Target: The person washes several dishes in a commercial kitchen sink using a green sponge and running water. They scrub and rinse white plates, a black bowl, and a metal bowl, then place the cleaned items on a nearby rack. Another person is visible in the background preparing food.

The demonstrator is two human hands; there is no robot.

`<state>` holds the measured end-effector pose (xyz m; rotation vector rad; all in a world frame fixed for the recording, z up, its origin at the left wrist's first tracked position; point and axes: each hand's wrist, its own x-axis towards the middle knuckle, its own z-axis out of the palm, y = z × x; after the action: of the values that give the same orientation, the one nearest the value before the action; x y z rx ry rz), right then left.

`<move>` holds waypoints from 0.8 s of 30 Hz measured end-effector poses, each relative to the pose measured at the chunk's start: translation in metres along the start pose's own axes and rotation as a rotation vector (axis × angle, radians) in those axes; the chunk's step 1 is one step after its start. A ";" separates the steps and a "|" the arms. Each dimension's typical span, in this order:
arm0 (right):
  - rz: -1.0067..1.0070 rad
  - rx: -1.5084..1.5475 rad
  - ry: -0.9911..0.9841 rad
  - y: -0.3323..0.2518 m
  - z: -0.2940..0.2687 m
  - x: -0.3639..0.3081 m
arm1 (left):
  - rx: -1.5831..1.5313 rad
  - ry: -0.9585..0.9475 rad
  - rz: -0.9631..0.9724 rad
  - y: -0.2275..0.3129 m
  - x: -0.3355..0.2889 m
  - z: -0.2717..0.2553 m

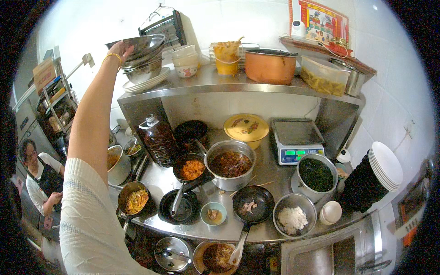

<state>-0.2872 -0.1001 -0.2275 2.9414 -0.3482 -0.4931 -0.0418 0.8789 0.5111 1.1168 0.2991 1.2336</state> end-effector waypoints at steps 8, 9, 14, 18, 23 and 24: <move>0.008 -0.033 0.014 0.000 -0.007 0.000 | 0.305 0.155 -0.182 -0.005 -0.058 -0.010; 0.005 -0.038 0.016 0.000 -0.008 0.000 | 0.280 0.167 -0.176 -0.007 -0.060 -0.013; 0.005 -0.063 0.035 -0.002 -0.011 -0.001 | 0.176 0.049 -0.156 -0.018 -0.057 -0.023; 0.000 -0.099 0.065 -0.004 -0.014 0.001 | 0.083 0.078 -0.204 -0.024 -0.059 -0.025; -0.118 -0.328 0.270 -0.011 -0.030 0.004 | 0.083 0.047 -0.213 -0.039 -0.041 -0.052; -0.238 -0.464 0.490 -0.014 -0.037 0.005 | 0.075 0.015 -0.236 -0.050 -0.031 -0.056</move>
<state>-0.2677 -0.0839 -0.1970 2.5340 0.1583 0.1234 -0.0634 0.8855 0.4334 1.1025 0.4782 1.0287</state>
